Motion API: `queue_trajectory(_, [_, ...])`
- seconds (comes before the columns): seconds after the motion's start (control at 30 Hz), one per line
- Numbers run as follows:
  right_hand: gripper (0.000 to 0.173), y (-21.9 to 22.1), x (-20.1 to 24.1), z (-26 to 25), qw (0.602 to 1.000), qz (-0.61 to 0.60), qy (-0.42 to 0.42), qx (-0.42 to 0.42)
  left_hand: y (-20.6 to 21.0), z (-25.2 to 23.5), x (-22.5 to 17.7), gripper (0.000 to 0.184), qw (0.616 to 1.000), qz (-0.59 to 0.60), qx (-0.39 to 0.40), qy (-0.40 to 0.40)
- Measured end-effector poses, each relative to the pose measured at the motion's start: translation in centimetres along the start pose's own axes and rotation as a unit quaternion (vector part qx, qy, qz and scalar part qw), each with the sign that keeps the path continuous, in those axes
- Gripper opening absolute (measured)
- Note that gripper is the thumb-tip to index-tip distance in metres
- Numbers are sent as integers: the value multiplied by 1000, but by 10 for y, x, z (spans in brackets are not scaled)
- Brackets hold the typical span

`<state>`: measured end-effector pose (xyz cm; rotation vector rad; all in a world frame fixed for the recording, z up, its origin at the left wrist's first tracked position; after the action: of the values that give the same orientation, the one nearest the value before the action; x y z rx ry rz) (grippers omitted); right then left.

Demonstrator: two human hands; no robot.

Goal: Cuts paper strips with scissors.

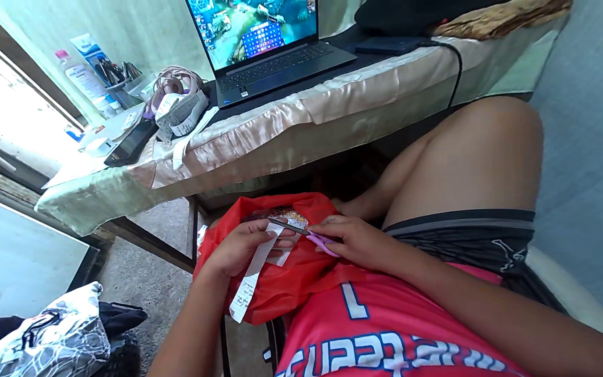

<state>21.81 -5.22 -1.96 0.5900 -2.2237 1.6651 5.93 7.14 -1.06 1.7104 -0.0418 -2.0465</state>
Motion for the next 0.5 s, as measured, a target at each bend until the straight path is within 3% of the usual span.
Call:
queue_trajectory(0.23, [44,-6,-5,-1,997,-42,60,-6,-9,-2,-4,25,995,10,-94,32])
queue_trajectory(0.5, [48,-5,-5,0,993,-80,84,11,-11,-4,-6,32,992,7,-116,48])
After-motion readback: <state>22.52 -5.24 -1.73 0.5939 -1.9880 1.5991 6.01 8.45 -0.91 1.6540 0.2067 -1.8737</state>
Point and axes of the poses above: each hand's wrist, its own z-axis away from the middle knuckle, its own y-axis out of the palm, x = y × z, the point moved 8 cm from there along -z, towards the middle knuckle, and after that the axes turned 10 degrees about z, right-handed, at the moved point
